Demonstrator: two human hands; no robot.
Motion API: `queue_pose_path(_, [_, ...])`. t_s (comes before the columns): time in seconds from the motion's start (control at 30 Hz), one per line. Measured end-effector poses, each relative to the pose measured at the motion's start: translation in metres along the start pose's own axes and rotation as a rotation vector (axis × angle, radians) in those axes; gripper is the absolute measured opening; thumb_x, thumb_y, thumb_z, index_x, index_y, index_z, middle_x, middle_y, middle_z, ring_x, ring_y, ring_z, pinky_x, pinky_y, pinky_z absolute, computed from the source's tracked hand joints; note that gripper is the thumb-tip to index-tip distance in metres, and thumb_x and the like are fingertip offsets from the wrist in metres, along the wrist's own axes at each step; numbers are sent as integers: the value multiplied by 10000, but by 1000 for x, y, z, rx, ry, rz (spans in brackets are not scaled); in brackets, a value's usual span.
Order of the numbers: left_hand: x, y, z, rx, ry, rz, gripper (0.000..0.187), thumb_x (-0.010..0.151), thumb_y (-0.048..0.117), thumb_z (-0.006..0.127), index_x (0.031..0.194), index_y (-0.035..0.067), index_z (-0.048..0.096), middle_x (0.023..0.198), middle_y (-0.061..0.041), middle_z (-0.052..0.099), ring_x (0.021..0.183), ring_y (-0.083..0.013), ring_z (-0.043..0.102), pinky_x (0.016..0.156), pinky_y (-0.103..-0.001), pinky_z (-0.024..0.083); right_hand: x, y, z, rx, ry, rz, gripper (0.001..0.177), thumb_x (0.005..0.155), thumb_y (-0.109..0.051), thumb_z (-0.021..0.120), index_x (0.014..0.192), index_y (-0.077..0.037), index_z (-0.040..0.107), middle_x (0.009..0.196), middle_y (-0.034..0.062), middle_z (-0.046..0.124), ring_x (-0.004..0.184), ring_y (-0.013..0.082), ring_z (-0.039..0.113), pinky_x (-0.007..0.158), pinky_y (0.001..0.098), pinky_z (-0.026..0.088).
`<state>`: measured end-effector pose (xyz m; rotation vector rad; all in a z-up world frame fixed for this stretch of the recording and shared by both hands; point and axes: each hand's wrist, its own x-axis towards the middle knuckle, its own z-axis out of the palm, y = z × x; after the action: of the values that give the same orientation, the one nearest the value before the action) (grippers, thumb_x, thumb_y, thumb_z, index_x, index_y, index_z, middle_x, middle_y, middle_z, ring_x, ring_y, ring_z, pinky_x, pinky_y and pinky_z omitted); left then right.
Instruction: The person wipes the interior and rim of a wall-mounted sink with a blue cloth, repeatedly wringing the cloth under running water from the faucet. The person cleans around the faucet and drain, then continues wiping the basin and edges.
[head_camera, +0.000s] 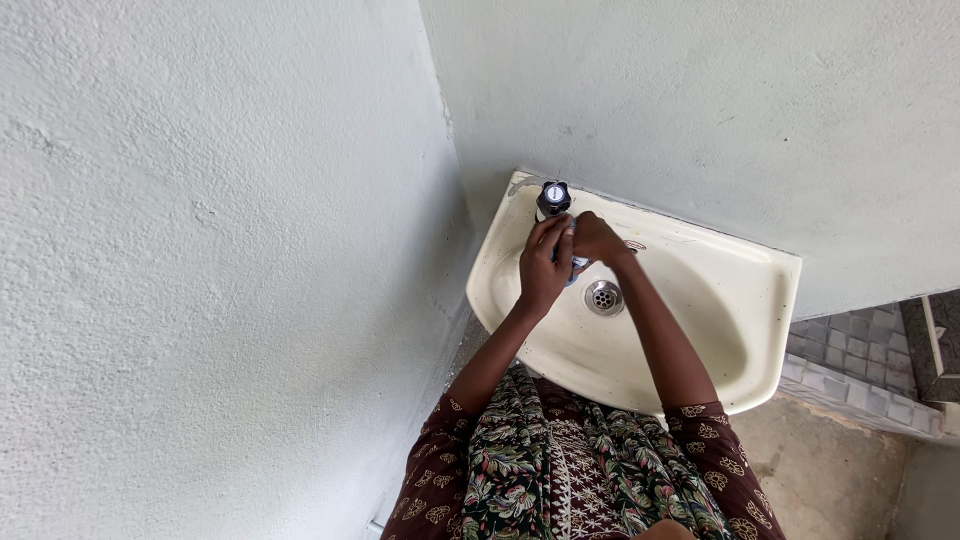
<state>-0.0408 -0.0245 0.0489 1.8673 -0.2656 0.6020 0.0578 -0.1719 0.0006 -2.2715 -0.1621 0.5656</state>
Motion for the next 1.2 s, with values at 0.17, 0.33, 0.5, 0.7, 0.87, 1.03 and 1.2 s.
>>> queue_pose_path(0.17, [15,14,13,79,-42,192,262,1051,169,599,1250,18,678,1242,-139,668,1185,-328,652,1020,-424,550,-13,13,-4,756,-195,171,364,824,-225,787,985,66,638,927,223,713,797,300,760,632,379,651])
queue_pose_path(0.33, [2,11,4,102,-42,126,305,1040,73,548,1331,22,625,1303,-162,632,1208,-333,642,1016,-430,550,-20,-4,-14,562,-198,170,438,799,-260,805,1022,73,631,947,216,729,801,266,775,613,355,655])
queue_pose_path(0.5, [-34,-4,-11,-68,-45,-92,571,919,-95,523,1482,-22,467,1413,-253,550,1285,-398,594,994,-444,560,-18,-51,24,-505,262,154,478,764,-260,846,998,81,607,962,247,694,818,315,764,589,376,639])
queue_pose_path(0.7, [-50,-30,-3,-51,-196,-300,715,860,-100,637,1526,-36,386,1380,-246,595,1249,-367,646,960,-408,588,-35,-56,69,-1213,791,-77,300,892,-152,823,974,58,625,934,187,666,797,249,714,541,344,586])
queue_pose_path(0.87, [-38,-19,-2,54,-136,-192,711,880,-72,638,1546,48,421,1296,-189,571,1131,-323,660,866,-372,621,-12,-36,22,-441,266,29,509,744,-323,835,935,93,612,851,220,696,787,328,745,611,373,591])
queue_pose_path(1.03, [-9,3,-9,269,-141,138,595,858,-63,635,1412,150,610,1248,-112,607,1120,-304,601,924,-429,557,-17,-2,0,321,-57,123,492,779,-321,798,992,104,669,924,231,701,850,297,708,695,364,569])
queue_pose_path(1.2, [23,5,5,193,-260,305,441,831,-53,632,1246,95,650,1260,-97,607,1179,-320,582,942,-428,556,-41,12,-16,479,-57,199,639,748,-296,833,1173,96,562,1108,261,631,1030,363,635,860,420,531])
